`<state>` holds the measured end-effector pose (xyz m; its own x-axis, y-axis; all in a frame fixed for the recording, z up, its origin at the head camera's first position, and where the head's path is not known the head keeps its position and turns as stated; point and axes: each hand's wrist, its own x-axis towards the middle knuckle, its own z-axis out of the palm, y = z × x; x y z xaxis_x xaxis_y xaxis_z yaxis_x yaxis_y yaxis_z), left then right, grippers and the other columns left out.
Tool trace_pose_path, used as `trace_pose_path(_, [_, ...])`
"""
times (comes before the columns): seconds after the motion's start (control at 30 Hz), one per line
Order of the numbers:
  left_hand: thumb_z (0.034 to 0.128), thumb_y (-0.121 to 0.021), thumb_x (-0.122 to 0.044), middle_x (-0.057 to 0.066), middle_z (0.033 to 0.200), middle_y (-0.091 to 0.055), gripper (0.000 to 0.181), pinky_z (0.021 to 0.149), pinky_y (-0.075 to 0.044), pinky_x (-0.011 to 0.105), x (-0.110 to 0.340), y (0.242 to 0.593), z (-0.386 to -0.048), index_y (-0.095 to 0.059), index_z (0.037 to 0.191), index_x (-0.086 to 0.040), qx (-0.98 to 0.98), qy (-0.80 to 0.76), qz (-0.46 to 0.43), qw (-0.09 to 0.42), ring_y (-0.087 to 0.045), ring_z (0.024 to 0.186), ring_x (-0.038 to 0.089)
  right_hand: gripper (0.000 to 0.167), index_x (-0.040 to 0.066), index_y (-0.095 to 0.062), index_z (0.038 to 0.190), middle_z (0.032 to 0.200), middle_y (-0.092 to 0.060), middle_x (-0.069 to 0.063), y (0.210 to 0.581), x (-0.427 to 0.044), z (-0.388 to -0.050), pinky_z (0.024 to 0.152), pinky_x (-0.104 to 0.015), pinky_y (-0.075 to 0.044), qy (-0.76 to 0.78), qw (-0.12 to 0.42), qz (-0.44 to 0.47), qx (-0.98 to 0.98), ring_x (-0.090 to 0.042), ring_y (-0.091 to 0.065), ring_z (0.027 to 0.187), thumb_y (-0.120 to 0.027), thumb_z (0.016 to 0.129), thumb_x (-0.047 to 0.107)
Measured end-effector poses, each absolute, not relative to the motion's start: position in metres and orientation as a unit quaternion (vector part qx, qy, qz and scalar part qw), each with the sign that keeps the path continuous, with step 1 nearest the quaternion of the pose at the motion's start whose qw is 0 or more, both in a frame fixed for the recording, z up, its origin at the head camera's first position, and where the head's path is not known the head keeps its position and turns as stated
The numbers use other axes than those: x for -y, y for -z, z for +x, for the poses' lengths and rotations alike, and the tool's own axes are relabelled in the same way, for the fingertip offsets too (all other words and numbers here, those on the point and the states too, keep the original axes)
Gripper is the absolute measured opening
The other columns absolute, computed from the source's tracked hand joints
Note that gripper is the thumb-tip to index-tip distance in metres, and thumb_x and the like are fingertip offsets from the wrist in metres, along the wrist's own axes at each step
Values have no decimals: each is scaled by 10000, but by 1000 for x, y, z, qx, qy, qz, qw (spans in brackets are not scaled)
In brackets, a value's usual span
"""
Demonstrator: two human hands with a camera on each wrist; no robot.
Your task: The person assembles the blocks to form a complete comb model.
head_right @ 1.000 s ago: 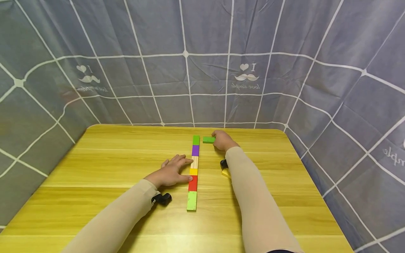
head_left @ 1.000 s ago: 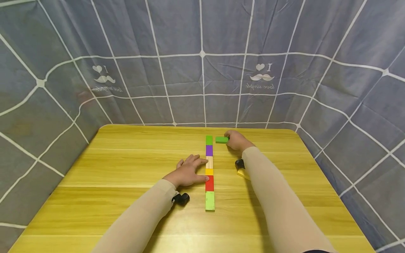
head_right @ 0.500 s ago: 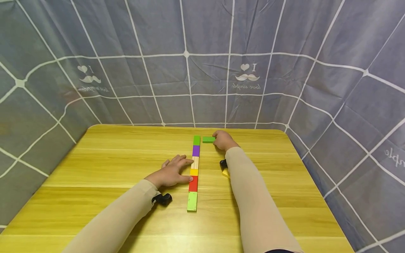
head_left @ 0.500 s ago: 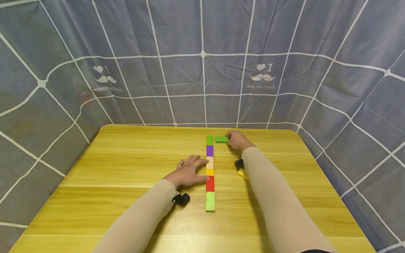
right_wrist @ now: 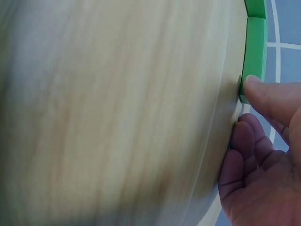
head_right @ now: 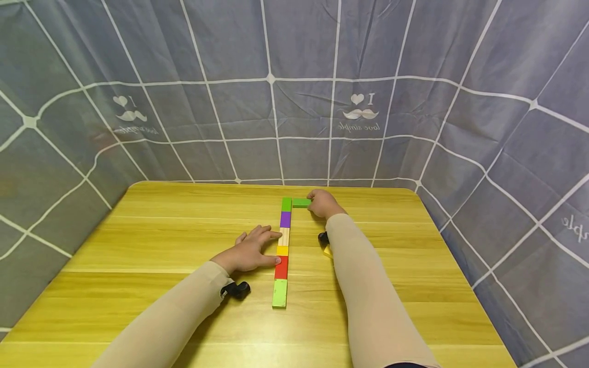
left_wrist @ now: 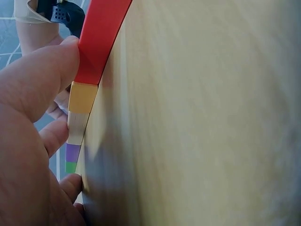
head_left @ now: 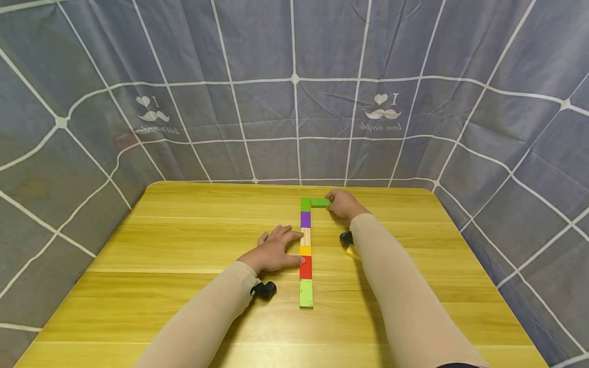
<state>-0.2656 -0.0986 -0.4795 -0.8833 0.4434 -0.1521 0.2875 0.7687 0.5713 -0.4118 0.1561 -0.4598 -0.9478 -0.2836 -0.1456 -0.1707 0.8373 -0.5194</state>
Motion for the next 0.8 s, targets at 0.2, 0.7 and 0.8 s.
trace_pose_path(0.2, [919,-724,-604,68,1744,-265,756,1279,-40,664,99,480,-266,-457,1583,-359,-931,-275,197,141,-99,1651,354,427,-4,-602,1428,1399,-641,-233,461,-155,-411,1174,-495,-450,251,110,-121,-954,-386,-598,1325,-649,1027,135])
trace_pose_path(0.7, [926,-725,-591,72,1747,-256,750,1282,-31,655,99,478,-264,-453,1585,-360,-929,-278,197,145,-88,1653,351,413,-8,-613,1412,1379,-650,-233,461,-154,-411,1174,-493,-450,263,104,-123,-951,-385,-604,1305,-652,1022,121])
trace_pose_path(0.8, [925,-725,-592,70,1748,-255,751,1282,-29,654,99,478,-265,-452,1586,-361,-929,-278,197,145,-86,1653,350,415,-7,-614,1411,1387,-649,-234,460,-155,-410,1179,-497,-446,265,104,-122,-951,-388,-602,1313,-656,1020,126])
